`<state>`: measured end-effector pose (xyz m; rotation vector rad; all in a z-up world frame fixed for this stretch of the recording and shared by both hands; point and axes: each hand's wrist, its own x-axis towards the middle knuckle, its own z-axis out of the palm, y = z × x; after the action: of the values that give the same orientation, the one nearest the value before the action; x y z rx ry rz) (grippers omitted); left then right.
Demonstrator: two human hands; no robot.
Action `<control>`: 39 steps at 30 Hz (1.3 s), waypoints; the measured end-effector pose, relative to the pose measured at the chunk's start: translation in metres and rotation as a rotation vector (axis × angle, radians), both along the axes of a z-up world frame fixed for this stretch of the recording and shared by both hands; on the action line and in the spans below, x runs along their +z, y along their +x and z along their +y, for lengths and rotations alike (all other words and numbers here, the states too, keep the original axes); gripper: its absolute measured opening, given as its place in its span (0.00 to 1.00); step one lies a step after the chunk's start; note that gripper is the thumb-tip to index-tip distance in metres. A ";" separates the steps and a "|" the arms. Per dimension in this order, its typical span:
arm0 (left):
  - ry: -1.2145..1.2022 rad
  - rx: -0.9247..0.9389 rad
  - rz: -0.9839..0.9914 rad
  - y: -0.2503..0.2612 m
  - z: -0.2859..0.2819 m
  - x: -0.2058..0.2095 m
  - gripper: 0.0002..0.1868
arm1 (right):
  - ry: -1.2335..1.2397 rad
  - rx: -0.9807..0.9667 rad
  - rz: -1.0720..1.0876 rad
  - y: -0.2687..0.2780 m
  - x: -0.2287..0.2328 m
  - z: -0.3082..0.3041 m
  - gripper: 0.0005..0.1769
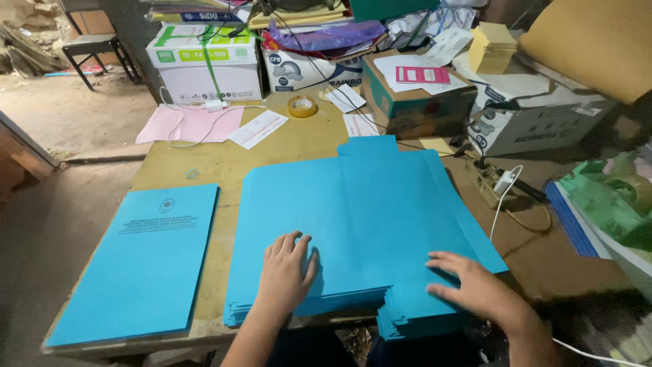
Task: The person folds light blue paper sheets in half on a wooden table. They smooth the creases with their hands and place the folded sheets onto a growing stack to the left.
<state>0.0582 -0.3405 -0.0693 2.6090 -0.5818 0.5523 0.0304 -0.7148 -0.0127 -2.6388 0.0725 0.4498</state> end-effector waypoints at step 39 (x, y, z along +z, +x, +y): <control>-0.251 0.319 0.142 0.007 0.022 -0.012 0.21 | 0.150 0.081 -0.080 0.015 -0.049 -0.050 0.28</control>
<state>0.0652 -0.3189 -0.0808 2.4836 -0.0447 0.4932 0.0457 -0.7649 -0.0619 -2.5151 -0.0898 0.3614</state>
